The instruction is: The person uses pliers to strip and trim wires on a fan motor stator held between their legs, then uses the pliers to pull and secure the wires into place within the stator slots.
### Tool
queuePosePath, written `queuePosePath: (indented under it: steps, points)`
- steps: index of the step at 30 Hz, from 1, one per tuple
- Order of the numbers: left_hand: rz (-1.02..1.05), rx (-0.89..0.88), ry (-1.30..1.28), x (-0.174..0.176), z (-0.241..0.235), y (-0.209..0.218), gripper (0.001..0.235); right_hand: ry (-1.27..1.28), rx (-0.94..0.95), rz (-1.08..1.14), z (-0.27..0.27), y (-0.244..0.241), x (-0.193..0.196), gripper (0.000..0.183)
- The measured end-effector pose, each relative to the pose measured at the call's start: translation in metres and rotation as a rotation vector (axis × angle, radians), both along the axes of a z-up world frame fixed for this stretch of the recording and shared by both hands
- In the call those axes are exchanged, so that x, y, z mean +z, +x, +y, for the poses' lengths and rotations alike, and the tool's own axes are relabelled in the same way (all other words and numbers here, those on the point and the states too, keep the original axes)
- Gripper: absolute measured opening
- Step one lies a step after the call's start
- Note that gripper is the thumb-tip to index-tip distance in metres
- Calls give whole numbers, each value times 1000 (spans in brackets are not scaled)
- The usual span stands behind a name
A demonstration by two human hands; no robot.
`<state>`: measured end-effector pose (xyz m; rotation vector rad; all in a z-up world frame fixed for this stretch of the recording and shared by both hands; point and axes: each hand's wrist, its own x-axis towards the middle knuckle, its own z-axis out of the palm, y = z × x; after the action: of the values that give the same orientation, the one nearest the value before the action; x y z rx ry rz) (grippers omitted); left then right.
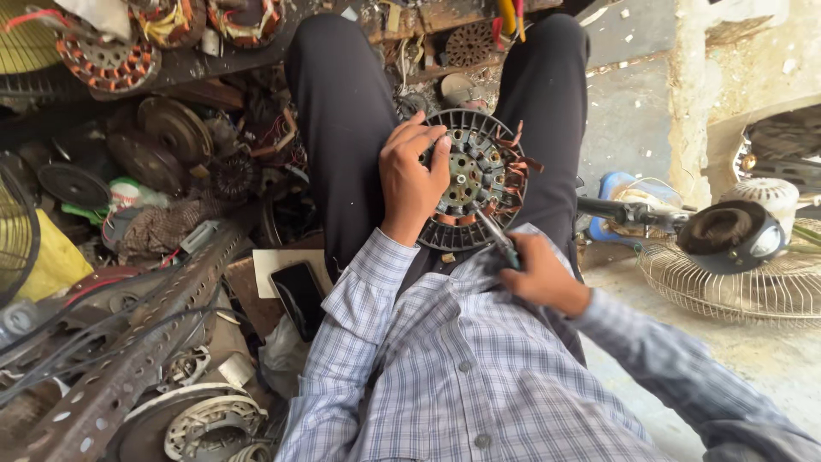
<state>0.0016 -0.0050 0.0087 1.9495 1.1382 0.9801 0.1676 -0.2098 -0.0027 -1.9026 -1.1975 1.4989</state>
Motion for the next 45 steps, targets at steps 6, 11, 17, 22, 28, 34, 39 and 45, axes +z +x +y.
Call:
queuePosePath:
  steps: [6, 11, 17, 22, 28, 34, 39, 45]
  points:
    - [6, -11, 61, 1, -4, 4, 15, 253, 44, -197, -9, 1, -21, 49]
    - [49, -6, 106, 8, -4, 8, 19, 285, 78, -76, 3, 14, 8, 53]
    - [25, -5, 69, 2, -7, 7, 13, 308, 122, -332, -2, 2, 57, 52]
    - [27, 19, 43, 2, -9, 5, 14, 288, 98, -357, 1, -2, 52, 48]
    - [80, 38, 37, -12, 0, -2, 16, 43, -67, 636, -8, 12, -2, 39]
    - [95, 29, 45, -20, -2, 6, 16, 15, -68, 764, -10, 20, -17, 39]
    - [81, 33, 13, -14, -6, 1, 16, 181, 106, 413, -14, 30, -7, 53]
    - [78, 43, -45, -7, -5, 6, 17, -157, -93, 1114, -14, 27, -28, 53]
